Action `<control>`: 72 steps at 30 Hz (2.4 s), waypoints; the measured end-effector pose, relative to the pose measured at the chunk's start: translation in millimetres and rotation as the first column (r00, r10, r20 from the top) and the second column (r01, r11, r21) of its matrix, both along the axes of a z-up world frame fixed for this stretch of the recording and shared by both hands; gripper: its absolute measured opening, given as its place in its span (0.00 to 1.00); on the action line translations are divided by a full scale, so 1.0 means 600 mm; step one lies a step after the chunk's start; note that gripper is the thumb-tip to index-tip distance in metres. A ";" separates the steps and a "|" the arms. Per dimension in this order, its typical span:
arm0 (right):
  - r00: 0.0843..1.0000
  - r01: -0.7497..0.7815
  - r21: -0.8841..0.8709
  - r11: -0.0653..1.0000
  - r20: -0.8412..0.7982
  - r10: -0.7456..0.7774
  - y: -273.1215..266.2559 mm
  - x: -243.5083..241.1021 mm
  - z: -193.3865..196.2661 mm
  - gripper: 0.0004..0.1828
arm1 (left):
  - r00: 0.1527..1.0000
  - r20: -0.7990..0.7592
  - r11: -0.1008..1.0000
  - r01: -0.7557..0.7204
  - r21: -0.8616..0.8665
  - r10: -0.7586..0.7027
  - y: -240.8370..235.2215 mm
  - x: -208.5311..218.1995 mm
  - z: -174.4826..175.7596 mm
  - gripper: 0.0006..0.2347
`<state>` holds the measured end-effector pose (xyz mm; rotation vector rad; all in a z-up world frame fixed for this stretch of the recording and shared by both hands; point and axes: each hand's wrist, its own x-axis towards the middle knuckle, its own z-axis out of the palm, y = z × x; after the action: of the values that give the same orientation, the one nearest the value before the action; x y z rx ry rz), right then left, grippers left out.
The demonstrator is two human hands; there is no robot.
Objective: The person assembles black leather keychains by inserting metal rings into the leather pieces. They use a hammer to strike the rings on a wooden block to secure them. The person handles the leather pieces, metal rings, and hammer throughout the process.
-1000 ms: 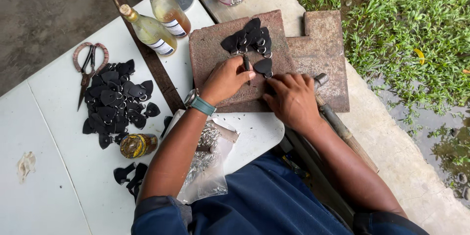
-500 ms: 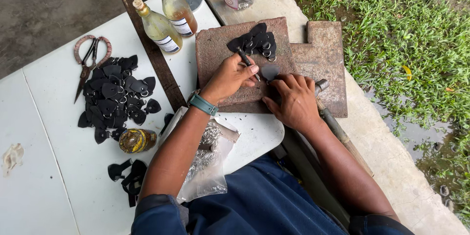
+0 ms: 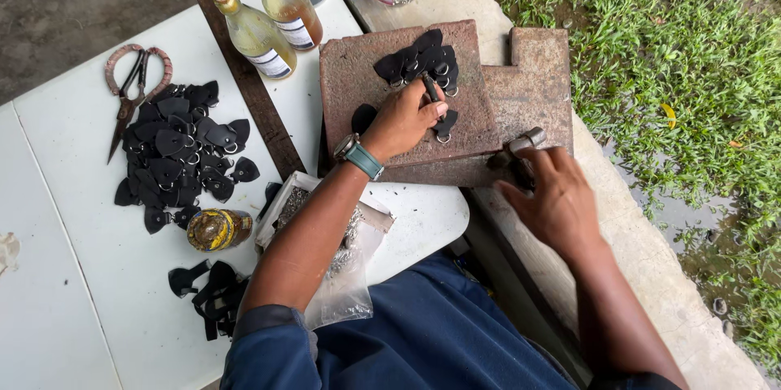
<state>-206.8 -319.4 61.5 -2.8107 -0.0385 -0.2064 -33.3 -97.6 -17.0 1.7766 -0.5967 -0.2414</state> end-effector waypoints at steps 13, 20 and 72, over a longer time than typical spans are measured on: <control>0.959 0.266 0.791 0.551 -0.274 -0.070 -0.115 0.009 -0.012 0.20 | 0.981 0.191 0.995 -0.015 0.103 -0.005 -0.003 -0.008 0.013 0.07; 0.951 -0.265 0.444 0.856 0.265 0.157 -0.114 0.083 0.042 0.14 | 0.980 0.168 0.979 0.071 0.189 -0.103 0.000 0.001 0.033 0.07; 0.975 0.215 -0.051 0.975 -0.047 -0.217 -0.114 -0.033 -0.064 0.25 | 0.581 -0.499 0.318 -0.390 -0.864 -0.643 0.106 -0.027 -0.020 0.08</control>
<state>-226.6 -387.8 23.0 -2.8619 0.2795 -0.1840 -49.5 -34.1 -28.9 0.2202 -0.0847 -0.6501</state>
